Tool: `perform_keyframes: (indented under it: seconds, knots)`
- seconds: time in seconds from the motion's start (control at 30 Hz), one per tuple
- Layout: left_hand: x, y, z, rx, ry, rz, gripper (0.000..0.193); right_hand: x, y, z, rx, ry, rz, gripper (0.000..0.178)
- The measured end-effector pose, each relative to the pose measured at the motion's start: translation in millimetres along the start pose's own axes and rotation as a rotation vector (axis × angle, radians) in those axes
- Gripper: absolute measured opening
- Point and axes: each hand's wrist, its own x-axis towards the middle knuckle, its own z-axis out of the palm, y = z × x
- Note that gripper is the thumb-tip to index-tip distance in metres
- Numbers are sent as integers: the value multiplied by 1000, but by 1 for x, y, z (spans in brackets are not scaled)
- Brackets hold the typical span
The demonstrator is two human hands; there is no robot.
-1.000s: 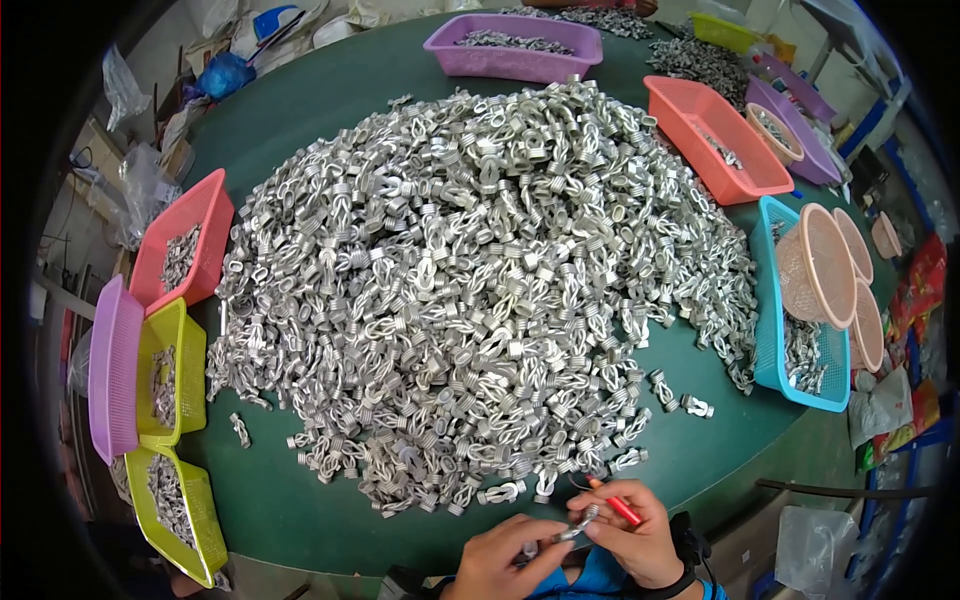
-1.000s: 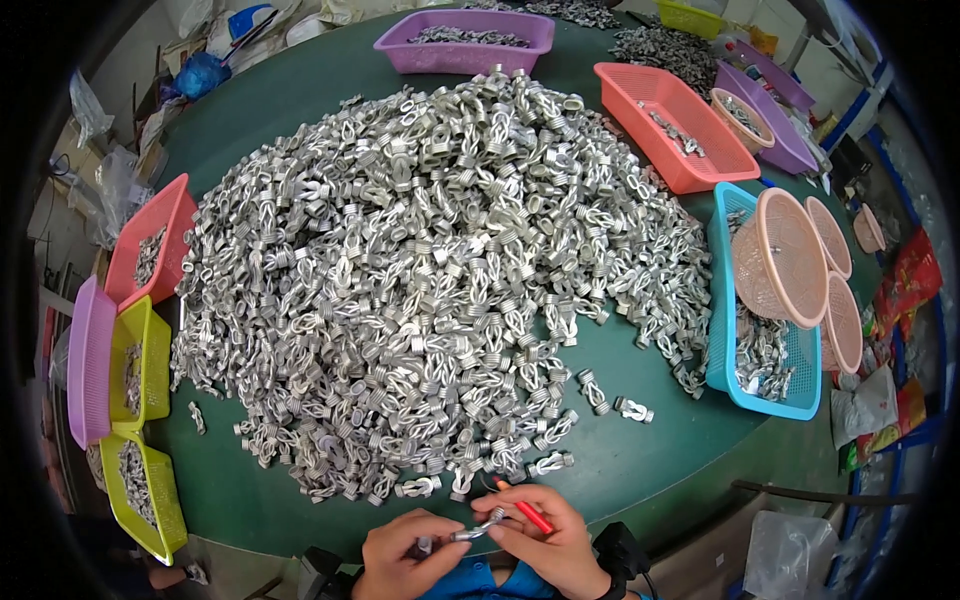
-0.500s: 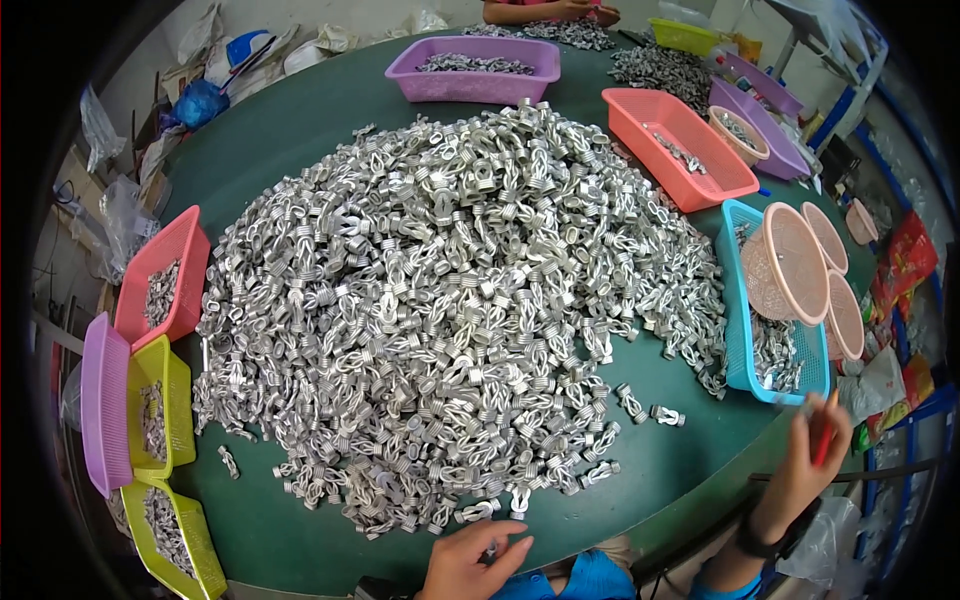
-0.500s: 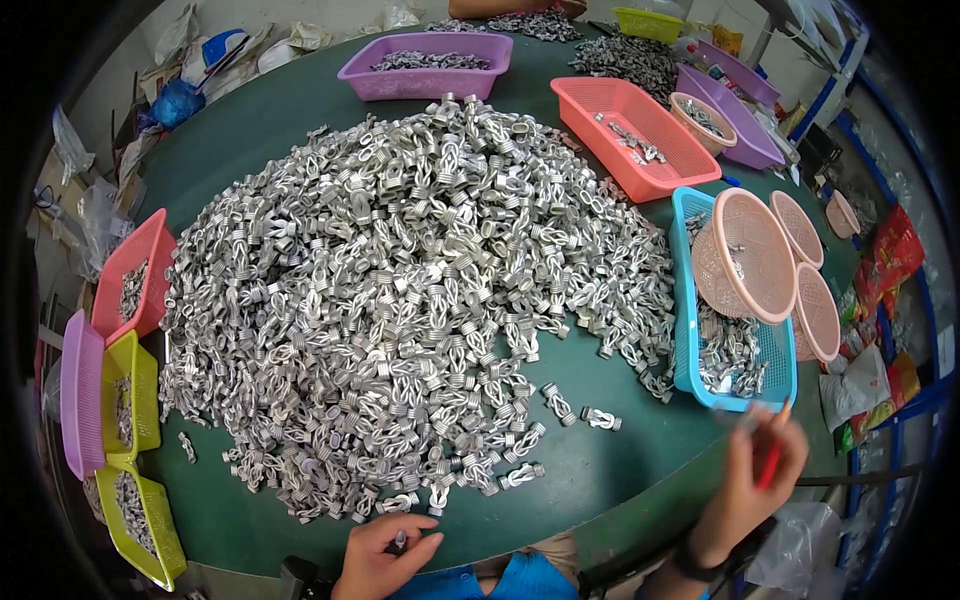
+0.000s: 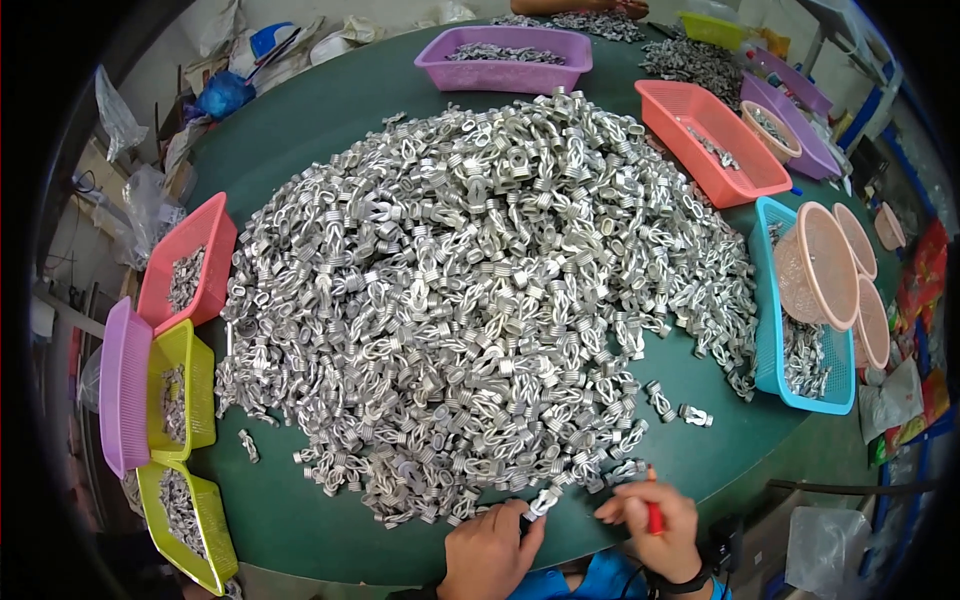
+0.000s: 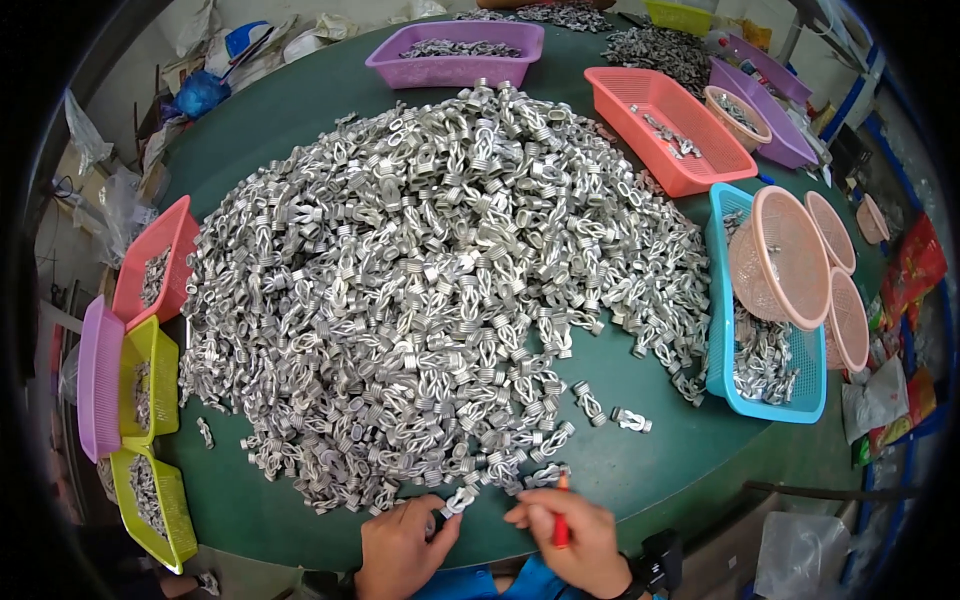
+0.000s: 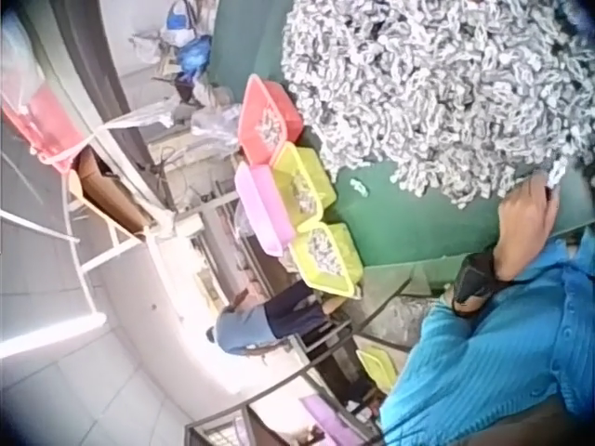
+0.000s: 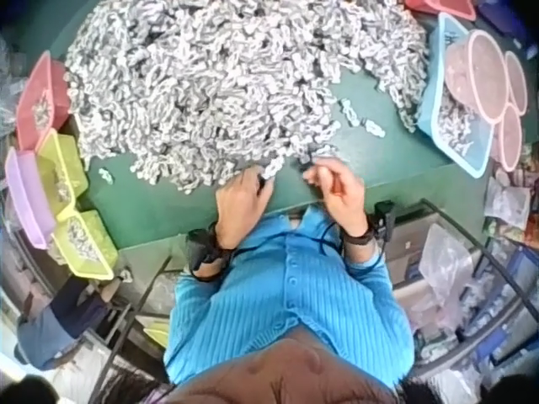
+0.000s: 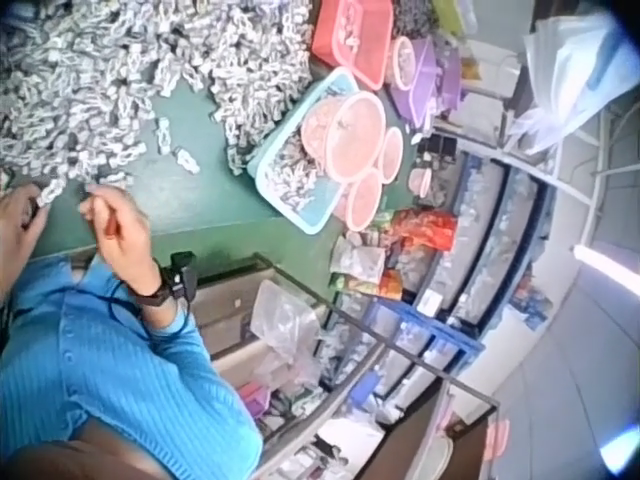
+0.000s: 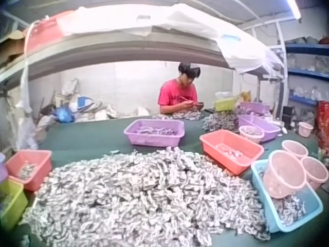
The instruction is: The recorder is sorting through a large pile of small silver metal clips at a workbench, inspecting them and placing specific ones into colored plastic bins.
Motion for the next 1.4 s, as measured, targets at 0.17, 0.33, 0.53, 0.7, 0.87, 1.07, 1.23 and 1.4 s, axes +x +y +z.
perform_keyframes:
  seconds: [0.17, 0.33, 0.53, 0.7, 0.87, 1.07, 1.23, 1.4]
  knots:
    - [-2, 1, -11, -293, -6, 31, 17, 3, -6, 13, -52, -133, -22, 21]
    - [1, 2, -19, -497, -52, 34, 22, -1, -7, 10, 243, -222, 76, 27]
    - [1, 4, -21, -575, -47, 13, 19, -10, -5, 15, 294, -143, 131, 28]
    - [-4, 2, -17, -555, -35, -15, 18, -7, -7, 18, 347, 14, 166, 23]
    - [-16, -1, -1, -434, -81, -118, 16, -8, 1, 9, 101, -73, 187, 21]
    - [-17, -4, 7, -362, -22, -32, 16, -7, 5, 28, 130, -47, 203, 14]
    - [-18, -6, 8, -345, -39, -27, 15, -4, 4, 31, -46, -144, 129, 14]
    - [-18, -5, 7, -341, -19, -7, 15, -4, 2, 31, -110, -165, 124, 12]
